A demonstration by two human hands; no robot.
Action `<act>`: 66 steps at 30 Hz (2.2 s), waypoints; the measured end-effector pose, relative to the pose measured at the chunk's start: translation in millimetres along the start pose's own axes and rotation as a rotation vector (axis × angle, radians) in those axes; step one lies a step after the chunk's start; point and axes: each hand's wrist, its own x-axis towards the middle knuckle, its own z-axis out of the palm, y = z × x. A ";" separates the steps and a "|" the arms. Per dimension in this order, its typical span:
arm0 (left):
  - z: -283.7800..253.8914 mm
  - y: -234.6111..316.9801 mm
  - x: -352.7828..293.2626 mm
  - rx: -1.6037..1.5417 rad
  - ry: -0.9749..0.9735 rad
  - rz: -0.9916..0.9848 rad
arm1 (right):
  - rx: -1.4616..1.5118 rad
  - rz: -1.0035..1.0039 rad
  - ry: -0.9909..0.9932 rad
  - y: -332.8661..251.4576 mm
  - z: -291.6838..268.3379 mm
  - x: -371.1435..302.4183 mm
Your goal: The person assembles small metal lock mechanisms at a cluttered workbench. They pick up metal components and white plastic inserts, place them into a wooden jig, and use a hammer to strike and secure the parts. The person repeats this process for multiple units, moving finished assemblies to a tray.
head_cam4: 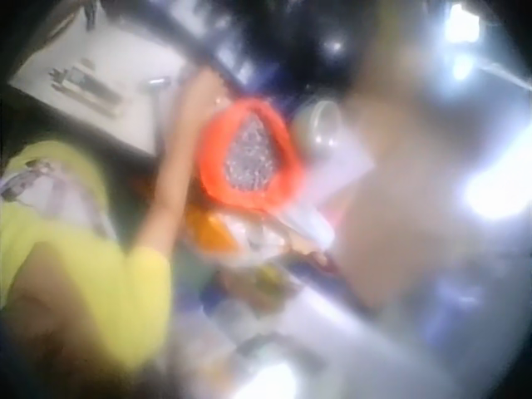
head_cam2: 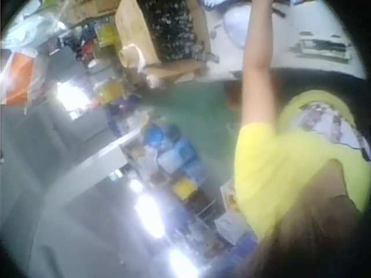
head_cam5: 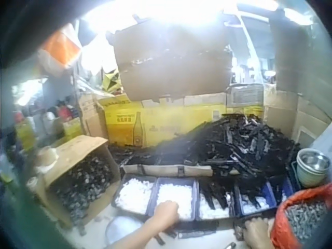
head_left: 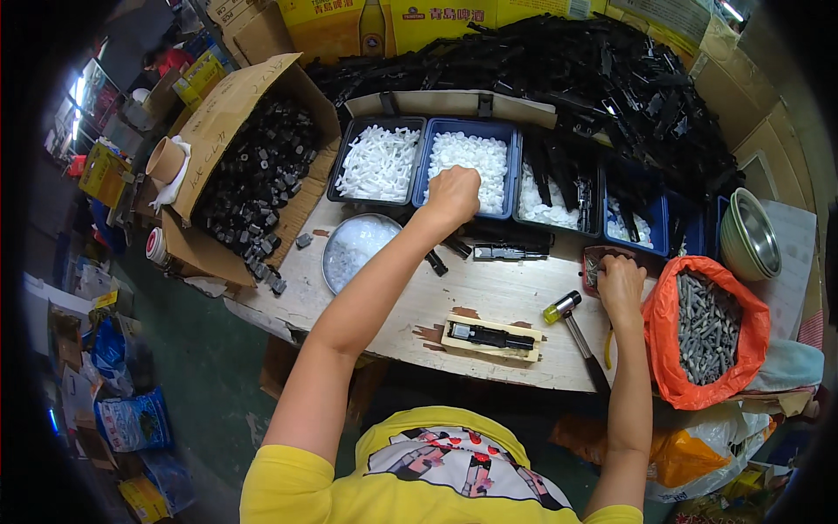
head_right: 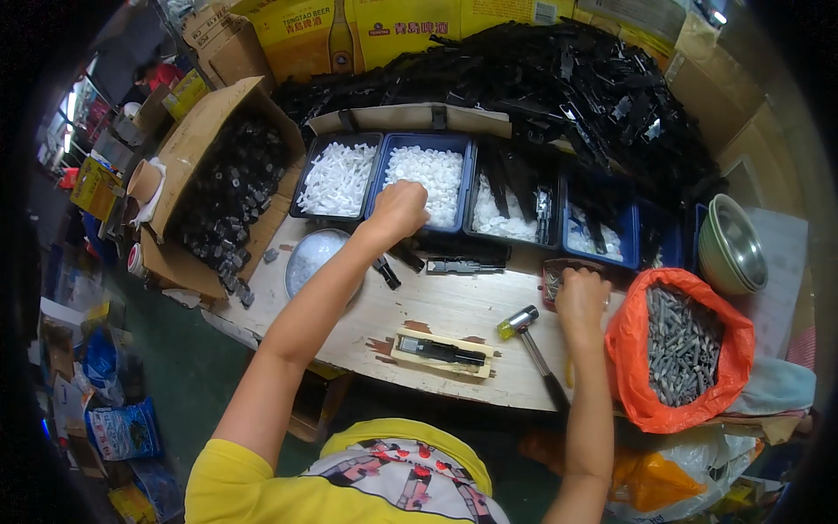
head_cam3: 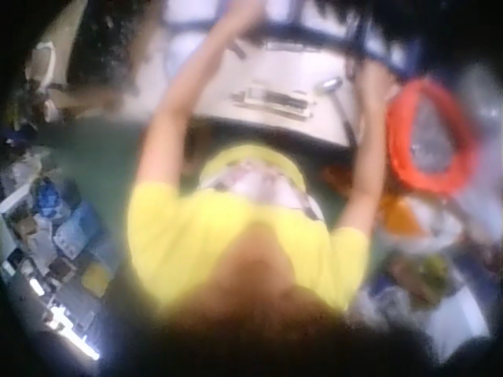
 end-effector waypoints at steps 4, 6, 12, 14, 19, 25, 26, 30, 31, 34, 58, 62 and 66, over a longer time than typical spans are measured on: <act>0.5 -9.0 9.3 -0.037 0.018 0.054 | 0.000 -0.010 -0.036 1.1 7.8 5.7; 0.4 -21.5 11.1 -0.110 0.051 0.084 | 0.042 -0.040 0.012 2.4 7.8 5.4; -26.1 -35.3 -10.7 -1.215 -0.028 -0.138 | 0.316 -0.053 0.146 16.0 4.5 -3.7; -25.9 -35.9 -27.7 -1.402 -0.023 -0.094 | 0.423 -0.036 0.193 15.3 0.5 -5.4; -7.4 1.9 -105.7 -1.764 -0.172 0.021 | 1.115 0.028 0.053 -19.3 -24.7 -28.8; 27.7 23.0 -161.7 -1.777 -0.322 -0.032 | 1.463 -0.180 -0.268 -96.4 -53.4 -66.7; 28.6 24.7 -165.0 -1.773 -0.321 -0.029 | 1.451 -0.207 -0.259 -101.2 -52.7 -68.3; 24.4 26.8 -170.0 -1.803 -0.281 -0.004 | 1.453 -0.213 -0.289 -110.8 -54.3 -68.5; 24.2 25.8 -170.1 -1.793 -0.276 0.005 | 1.449 -0.210 -0.292 -112.0 -54.2 -68.3; 23.9 24.0 -171.1 -1.771 -0.274 0.010 | 1.426 -0.211 -0.289 -114.6 -53.3 -67.8; 31.0 21.2 -190.2 -1.892 -0.158 -0.165 | 1.005 -0.484 0.264 -138.7 -38.2 -81.1; 24.0 9.7 -189.0 -1.468 -0.070 -0.094 | 0.885 -0.515 0.181 -134.7 -34.6 -84.6; 26.9 -2.8 -187.7 -1.259 -0.101 -0.047 | 0.741 -0.538 0.057 -131.7 -24.9 -92.7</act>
